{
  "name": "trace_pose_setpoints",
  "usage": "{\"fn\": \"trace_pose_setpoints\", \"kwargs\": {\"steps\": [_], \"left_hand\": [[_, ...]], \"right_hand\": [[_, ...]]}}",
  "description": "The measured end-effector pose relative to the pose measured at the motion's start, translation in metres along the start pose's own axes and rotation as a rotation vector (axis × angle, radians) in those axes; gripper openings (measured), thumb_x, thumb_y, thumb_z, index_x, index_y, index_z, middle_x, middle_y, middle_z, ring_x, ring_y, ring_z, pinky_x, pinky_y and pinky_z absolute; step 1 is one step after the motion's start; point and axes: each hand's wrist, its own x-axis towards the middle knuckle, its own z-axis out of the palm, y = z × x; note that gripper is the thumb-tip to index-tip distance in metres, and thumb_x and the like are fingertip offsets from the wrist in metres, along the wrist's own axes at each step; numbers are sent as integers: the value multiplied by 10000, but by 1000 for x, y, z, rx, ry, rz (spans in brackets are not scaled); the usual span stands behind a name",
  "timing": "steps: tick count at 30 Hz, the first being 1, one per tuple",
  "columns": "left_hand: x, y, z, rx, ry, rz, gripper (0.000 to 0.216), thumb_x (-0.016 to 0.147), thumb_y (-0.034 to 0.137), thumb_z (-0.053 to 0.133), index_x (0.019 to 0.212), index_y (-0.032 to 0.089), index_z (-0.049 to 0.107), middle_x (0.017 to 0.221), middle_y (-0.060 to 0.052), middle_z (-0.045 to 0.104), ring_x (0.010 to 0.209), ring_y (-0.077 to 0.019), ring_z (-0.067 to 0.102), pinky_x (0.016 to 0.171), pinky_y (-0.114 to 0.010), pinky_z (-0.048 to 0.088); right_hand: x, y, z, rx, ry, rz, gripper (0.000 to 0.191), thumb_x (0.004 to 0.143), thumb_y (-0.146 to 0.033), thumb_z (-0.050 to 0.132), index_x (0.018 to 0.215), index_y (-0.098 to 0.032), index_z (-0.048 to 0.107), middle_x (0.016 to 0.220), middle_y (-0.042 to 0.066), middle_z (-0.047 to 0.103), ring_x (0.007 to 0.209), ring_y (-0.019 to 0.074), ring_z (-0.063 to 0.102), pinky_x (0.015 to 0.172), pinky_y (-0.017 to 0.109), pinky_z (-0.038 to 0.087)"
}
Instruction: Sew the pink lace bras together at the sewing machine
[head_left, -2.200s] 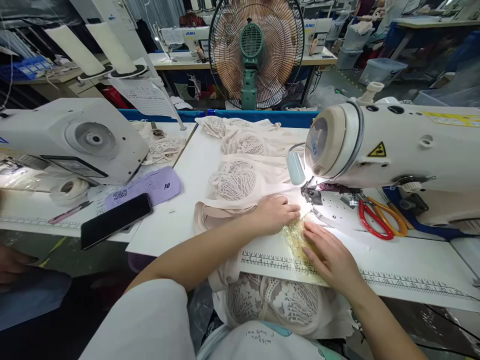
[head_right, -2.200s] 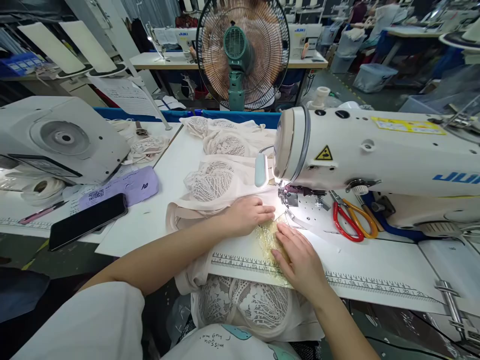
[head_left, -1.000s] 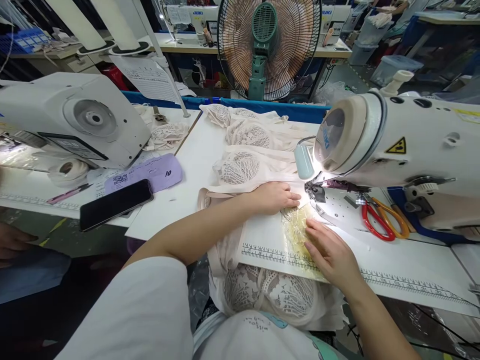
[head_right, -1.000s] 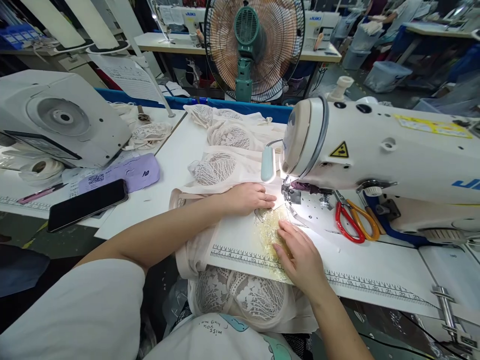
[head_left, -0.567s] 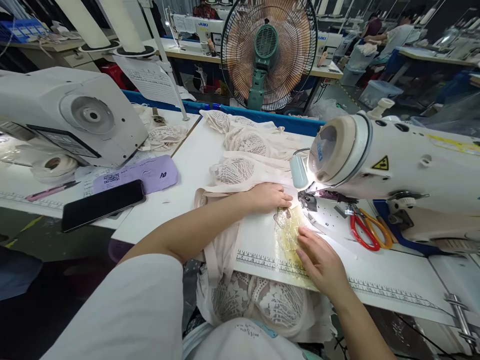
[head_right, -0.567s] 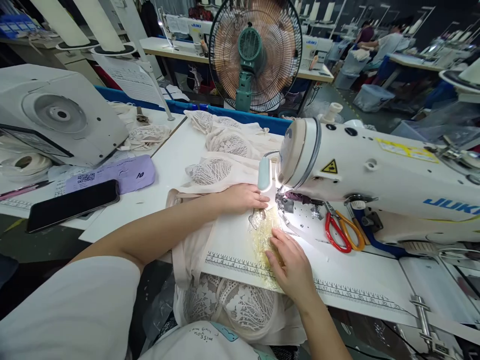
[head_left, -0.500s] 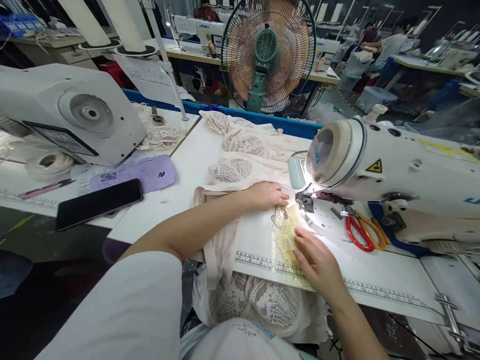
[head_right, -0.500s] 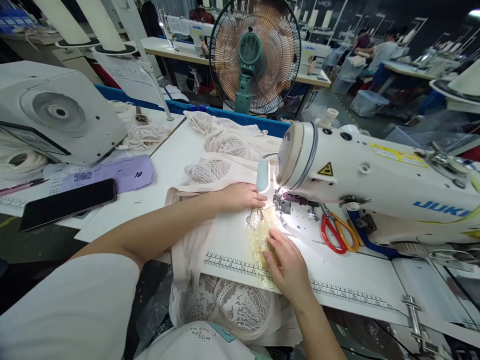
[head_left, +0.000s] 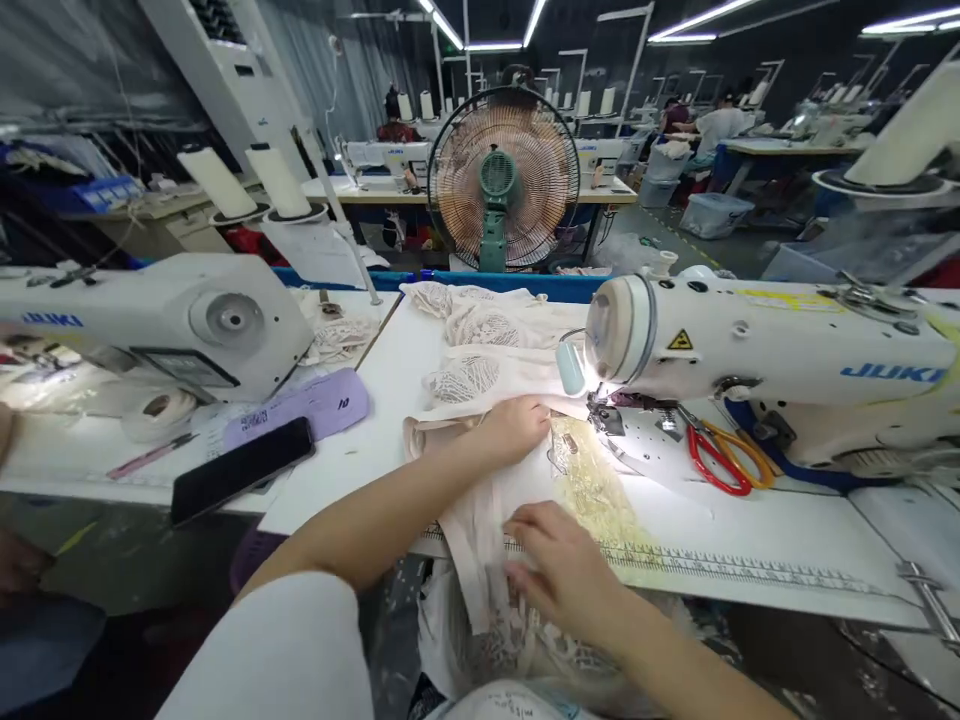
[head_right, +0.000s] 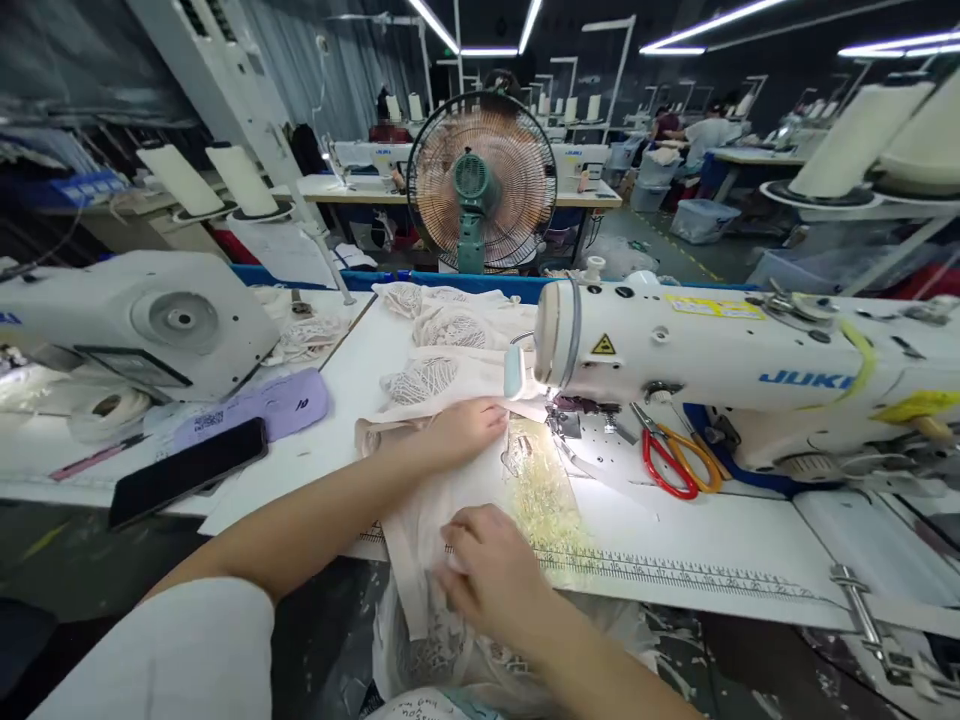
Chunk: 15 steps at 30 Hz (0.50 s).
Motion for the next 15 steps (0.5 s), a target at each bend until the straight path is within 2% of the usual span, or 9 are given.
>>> {"fn": "trace_pose_setpoints", "kwargs": {"steps": [2,4,6,8,10,12,15], "left_hand": [[-25,-1,-9,77,45,-24,242,892,109,412,938,136,648,1098,-109,631,1028,-207,554,853,-333,462],[-51,-8,-18,167,99,-117,298,879,92,409,1079,168,617,1224,-113,577,1138,-244,505,952,-416,414],[-74,-19,-24,221,101,-253,392,864,112,435,1224,222,543,1290,-119,529,1185,-290,476,973,-506,381],[-90,-32,-29,182,15,-343,436,847,132,458,1269,228,511,1215,-132,575,1100,-293,544,905,-480,442],[-98,-45,-36,68,-110,-402,436,831,107,426,1244,192,535,1036,-116,648,929,-246,623,811,-388,500],[-97,-54,-49,-85,-187,-486,434,817,113,393,1207,193,565,1006,-90,665,916,-226,635,805,-342,508],[-87,-58,-80,-399,-224,-638,407,839,373,437,1211,267,564,1120,-32,651,1039,-244,608,790,-299,517]], "right_hand": [[14,-16,16,-49,-120,-18,407,757,-446,647,1047,-170,572,965,88,603,877,225,549,740,370,493],[26,-26,30,-170,-188,21,555,657,-578,692,1000,-157,578,930,97,591,849,249,536,716,405,477],[34,-32,40,-246,-176,86,462,665,-512,707,919,-146,587,880,107,590,807,247,534,679,401,463],[39,-38,43,-254,-126,125,268,702,-337,688,865,-146,597,836,106,595,765,231,537,642,375,451],[42,-43,36,-261,-123,127,203,702,-243,660,879,-154,614,837,103,599,762,229,542,627,363,447],[42,-43,17,-266,-236,140,213,690,-234,661,890,-164,636,863,102,598,770,235,547,605,353,445],[30,-34,-32,-166,-446,190,115,692,-261,665,763,-171,662,943,104,598,814,241,553,595,328,444]]}}
